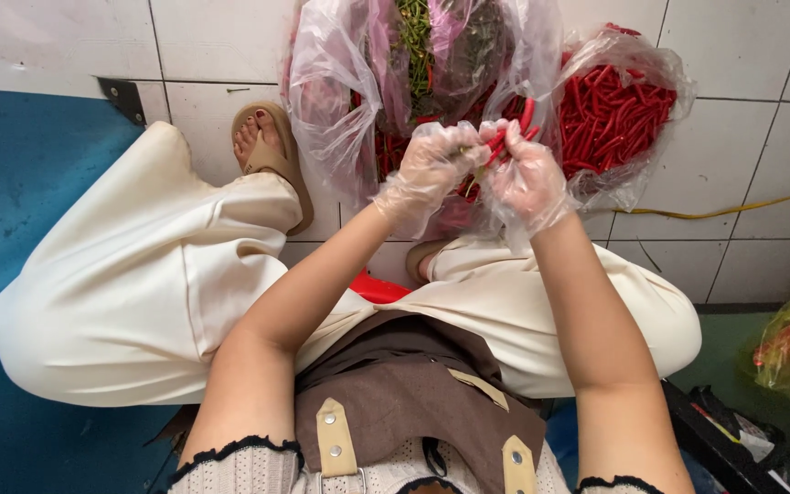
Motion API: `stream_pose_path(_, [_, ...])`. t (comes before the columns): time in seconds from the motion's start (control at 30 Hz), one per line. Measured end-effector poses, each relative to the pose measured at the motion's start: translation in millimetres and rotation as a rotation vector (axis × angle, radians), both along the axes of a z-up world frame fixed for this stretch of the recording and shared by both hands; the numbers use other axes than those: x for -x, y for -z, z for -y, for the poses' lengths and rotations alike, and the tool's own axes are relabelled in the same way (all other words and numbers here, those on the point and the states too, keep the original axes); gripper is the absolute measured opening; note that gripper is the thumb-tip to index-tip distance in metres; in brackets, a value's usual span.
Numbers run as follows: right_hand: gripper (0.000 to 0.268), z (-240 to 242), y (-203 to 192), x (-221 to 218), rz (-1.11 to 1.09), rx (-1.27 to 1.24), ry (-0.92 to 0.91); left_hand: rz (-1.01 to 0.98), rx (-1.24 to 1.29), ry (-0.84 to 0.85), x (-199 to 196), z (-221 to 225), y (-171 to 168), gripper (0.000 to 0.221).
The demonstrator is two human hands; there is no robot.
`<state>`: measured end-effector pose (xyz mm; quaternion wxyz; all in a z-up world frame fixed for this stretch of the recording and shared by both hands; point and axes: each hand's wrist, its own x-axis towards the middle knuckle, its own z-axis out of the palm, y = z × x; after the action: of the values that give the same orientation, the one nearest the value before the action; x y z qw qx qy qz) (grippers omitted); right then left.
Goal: Trimming the stems off red chilies using a small tool and sorting them into bags while sitting on the floor
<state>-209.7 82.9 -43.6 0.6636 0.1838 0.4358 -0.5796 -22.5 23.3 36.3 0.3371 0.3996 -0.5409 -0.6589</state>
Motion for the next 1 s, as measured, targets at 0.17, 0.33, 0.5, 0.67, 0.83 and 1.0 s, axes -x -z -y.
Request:
stream_pose_path(0.17, [0.012, 4.7, -12.2, -4.6, 0.114, -0.001, 0.093, -0.483, -0.631, -0.002, -0.2, -14.5, 3.7, 0.015])
stream_pose_path(0.33, [0.020, -3.7, 11.4, 4.8, -0.077, 0.108, 0.029, -0.192, -0.473, 0.280, -11.4, 5.5, 33.7, 0.009])
stream_pose_path(0.5, [0.024, -2.2, 16.0, 1.4, -0.232, 0.140, -0.048, -0.155, -0.394, 0.307, -17.7, 9.9, 45.8, 0.035])
stream_pose_path(0.67, [0.026, -1.0, 12.2, -8.0, -0.390, 0.166, -0.078, -0.213, -0.567, 0.244, -6.1, -4.4, 14.3, 0.016])
stream_pose_path(0.83, [0.028, -5.7, 25.0, -7.8, -0.387, 0.157, -0.013, -0.226, -0.645, 0.153, -1.4, -9.0, -2.7, 0.020])
stream_pose_path(1.0, [0.029, -5.3, 19.5, -8.7, -0.479, 0.118, -0.035, -0.173, -0.629, 0.128, 5.3, -11.4, 14.8, 0.007])
